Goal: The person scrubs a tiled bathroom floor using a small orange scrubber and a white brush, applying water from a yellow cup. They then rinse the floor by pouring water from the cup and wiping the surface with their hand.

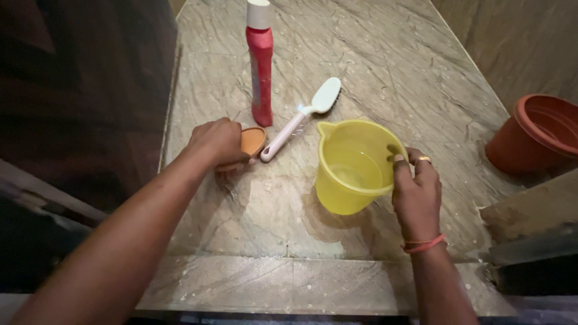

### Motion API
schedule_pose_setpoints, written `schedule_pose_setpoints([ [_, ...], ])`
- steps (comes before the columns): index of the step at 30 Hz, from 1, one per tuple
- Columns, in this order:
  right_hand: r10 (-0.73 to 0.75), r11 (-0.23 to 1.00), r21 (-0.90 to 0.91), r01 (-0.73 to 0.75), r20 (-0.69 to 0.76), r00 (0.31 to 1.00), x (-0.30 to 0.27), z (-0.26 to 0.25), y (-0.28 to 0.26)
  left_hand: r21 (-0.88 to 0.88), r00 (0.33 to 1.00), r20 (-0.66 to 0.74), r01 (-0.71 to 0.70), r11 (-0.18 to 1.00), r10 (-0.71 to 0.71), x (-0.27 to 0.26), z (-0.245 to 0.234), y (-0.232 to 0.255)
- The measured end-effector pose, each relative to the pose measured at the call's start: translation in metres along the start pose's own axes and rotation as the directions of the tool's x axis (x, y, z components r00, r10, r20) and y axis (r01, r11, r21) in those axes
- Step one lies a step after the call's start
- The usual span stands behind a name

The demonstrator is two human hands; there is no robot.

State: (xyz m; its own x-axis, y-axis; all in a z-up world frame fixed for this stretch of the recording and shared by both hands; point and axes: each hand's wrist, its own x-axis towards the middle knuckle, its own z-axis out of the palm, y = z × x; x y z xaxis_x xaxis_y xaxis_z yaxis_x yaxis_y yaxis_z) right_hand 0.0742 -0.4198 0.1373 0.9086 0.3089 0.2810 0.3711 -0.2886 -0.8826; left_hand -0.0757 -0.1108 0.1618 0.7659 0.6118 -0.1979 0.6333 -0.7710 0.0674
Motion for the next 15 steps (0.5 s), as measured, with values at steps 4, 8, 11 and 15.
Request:
schedule_pose_setpoints([
  [4,-0.077,0.997,0.011,0.077,0.007,0.997,0.000,0.000,0.000,0.012,1.000,0.003,-0.025,1.000,0.025,-0.005,0.001,0.003],
  [8,-0.026,0.999,0.042,0.025,0.023,0.999,-0.002,-0.001,0.000,-0.044,0.995,-0.100,0.009,0.999,-0.013,0.001,0.011,0.006],
  [11,-0.080,0.996,0.045,0.079,0.020,0.997,-0.001,0.000,0.001,-0.052,0.995,-0.073,0.062,0.997,-0.065,0.011,0.012,0.007],
  [15,-0.054,0.996,0.080,0.051,0.035,0.998,-0.003,-0.001,0.003,-0.044,0.991,-0.022,0.132,0.990,-0.134,0.024,0.006,0.008],
])
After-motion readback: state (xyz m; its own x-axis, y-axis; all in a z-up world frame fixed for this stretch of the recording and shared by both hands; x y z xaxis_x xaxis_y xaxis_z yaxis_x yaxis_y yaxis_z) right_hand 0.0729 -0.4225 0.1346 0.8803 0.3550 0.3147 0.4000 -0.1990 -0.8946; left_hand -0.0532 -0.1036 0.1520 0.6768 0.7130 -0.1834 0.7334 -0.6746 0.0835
